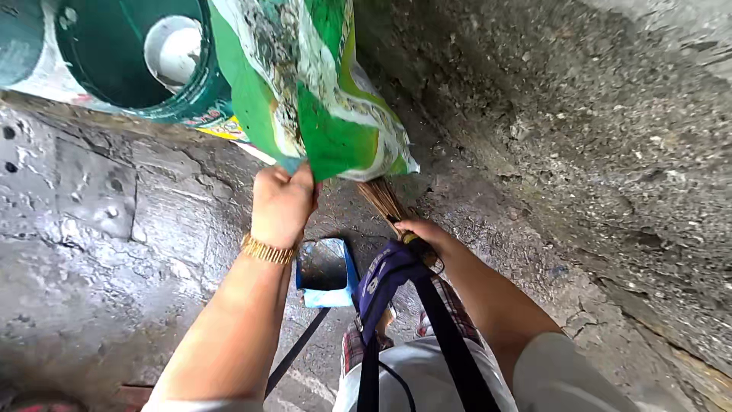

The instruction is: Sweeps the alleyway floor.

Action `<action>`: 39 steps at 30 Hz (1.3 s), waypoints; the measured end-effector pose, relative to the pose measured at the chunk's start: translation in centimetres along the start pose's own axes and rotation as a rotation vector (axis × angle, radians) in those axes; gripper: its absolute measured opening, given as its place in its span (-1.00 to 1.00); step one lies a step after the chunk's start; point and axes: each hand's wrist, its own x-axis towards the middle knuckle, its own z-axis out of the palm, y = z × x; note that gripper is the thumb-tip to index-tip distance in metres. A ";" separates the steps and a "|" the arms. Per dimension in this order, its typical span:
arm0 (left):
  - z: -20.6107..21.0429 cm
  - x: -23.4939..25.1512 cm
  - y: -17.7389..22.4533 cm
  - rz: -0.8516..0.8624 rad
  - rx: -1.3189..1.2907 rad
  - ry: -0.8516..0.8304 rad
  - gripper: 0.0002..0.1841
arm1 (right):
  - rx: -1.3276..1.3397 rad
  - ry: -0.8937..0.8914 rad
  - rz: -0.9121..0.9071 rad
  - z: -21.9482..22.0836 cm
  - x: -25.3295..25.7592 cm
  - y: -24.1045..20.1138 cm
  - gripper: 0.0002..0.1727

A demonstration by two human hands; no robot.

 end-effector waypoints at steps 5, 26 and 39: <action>3.1 6.3 -4.5 -0.489 -0.060 -0.020 -0.61 | -0.232 0.047 0.072 -3.3 -0.9 3.4 -0.41; 0.6 0.0 -8.1 -0.651 -0.356 -0.303 -0.24 | 0.169 0.045 0.142 -6.7 -13.6 7.5 -0.36; -18.7 -22.5 -32.4 -0.804 0.545 0.048 -0.34 | -0.302 0.388 0.266 -6.6 -13.2 10.9 -0.27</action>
